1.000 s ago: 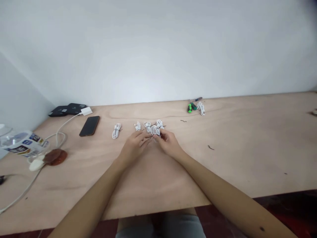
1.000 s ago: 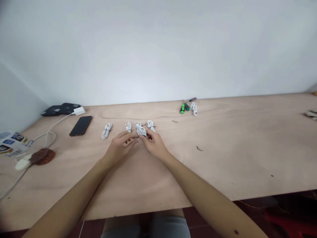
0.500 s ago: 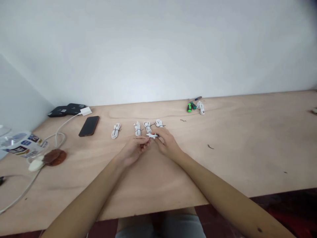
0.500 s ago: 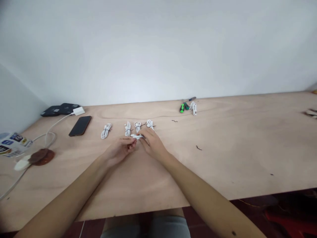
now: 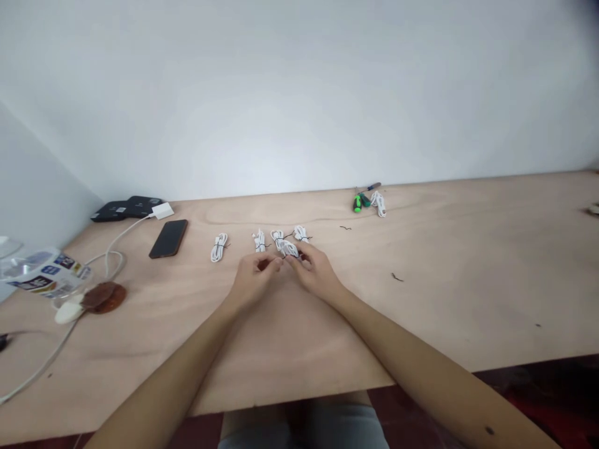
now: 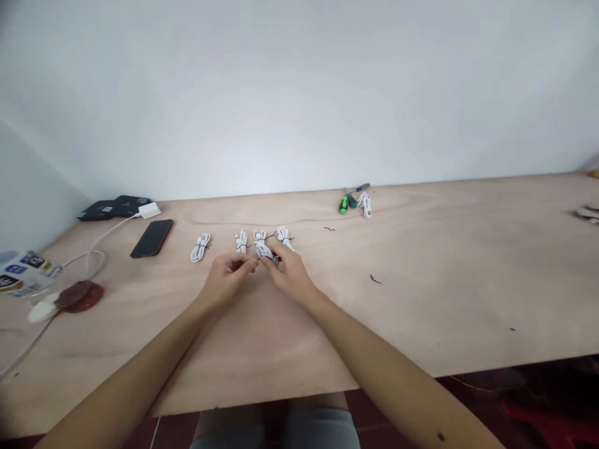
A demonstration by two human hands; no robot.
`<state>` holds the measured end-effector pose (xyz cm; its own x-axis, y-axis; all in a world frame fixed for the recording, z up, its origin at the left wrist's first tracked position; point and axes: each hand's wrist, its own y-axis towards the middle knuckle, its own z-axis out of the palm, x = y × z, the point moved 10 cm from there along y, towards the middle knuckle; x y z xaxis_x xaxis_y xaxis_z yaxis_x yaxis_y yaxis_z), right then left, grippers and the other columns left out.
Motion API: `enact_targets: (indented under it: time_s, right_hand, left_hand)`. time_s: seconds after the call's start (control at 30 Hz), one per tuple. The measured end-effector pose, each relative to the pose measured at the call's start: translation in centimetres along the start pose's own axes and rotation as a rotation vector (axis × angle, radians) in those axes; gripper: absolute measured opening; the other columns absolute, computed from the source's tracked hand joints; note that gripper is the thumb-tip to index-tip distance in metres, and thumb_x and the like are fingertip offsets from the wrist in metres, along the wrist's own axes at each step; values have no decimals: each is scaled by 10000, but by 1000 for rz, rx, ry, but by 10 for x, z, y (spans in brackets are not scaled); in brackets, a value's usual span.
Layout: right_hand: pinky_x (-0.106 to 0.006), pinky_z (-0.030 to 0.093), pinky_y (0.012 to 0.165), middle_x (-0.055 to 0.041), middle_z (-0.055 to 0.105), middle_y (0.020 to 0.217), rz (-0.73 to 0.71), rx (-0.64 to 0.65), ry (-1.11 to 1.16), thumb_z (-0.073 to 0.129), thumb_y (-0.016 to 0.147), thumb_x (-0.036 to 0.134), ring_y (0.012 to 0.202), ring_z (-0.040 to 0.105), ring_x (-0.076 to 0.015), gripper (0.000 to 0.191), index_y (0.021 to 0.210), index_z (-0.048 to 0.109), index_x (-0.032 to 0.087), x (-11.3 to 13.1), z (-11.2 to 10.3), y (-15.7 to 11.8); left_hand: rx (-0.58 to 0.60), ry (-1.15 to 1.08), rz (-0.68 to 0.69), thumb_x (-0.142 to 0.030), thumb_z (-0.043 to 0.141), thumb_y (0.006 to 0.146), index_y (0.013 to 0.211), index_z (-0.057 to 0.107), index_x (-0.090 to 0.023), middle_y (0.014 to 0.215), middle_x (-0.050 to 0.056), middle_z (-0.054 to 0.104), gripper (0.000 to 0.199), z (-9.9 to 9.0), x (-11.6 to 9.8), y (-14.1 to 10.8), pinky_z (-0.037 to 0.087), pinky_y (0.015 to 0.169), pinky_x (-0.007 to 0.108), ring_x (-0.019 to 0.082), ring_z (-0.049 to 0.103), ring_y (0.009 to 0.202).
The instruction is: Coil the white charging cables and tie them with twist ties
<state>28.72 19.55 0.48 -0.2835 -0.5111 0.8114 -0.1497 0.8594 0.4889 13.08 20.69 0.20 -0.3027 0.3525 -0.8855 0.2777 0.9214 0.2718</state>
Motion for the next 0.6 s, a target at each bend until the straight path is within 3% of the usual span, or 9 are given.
enact_targets:
  time_s: [0.07,0.13,0.27,0.37,0.47,0.6]
  right_hand:
    - [-365,497,862,-81,714,1069,-58,2,-35,591,1023,380,936,623,-248,265,1205,714,231,8,-2,0]
    - [-375,501,880,-89,711,1082,-99,-12,-53,597,1022,354,954,629,-254,258,1222,712,240,14,-4,0]
    - [-375,510,849,-92,709,1066,-109,-102,-108,614,1000,289,917,629,-249,254,1232,708,248,15,-9,-2]
    - [-375,525,827,-89,710,1055,-103,-142,-173,608,979,236,895,639,-249,287,1253,690,249,12,-4,-3]
    - [-423,546,918,-123,707,1157,-169,-89,-208,593,989,218,1039,660,-288,360,1342,657,249,19,9,-6]
    - [-500,542,1046,-141,665,1383,-268,83,-180,648,999,269,1235,630,-325,582,1562,502,294,32,31,-13]
  left_hand:
    - [41,-166,-131,-467,683,945,820,783,-174,758,51,724,334,7,16,0,459,615,287,178,617,672]
    - [45,-183,-165,-494,691,936,842,792,-170,788,65,741,352,9,20,0,477,620,288,187,640,693]
    - [-198,-25,-57,-471,756,902,1056,784,-187,1040,100,784,325,-10,2,-2,572,813,341,243,719,957]
    - [-207,-137,-36,-452,789,882,1072,757,-182,1061,110,787,332,-3,-6,-4,602,888,369,246,743,997]
    - [-217,-256,-49,-457,815,859,1026,740,-164,1004,107,795,345,-1,-5,-5,620,893,386,248,767,954]
    - [-268,-289,-59,-451,849,829,1013,739,-164,962,100,799,358,-15,0,-12,629,863,394,261,776,921]
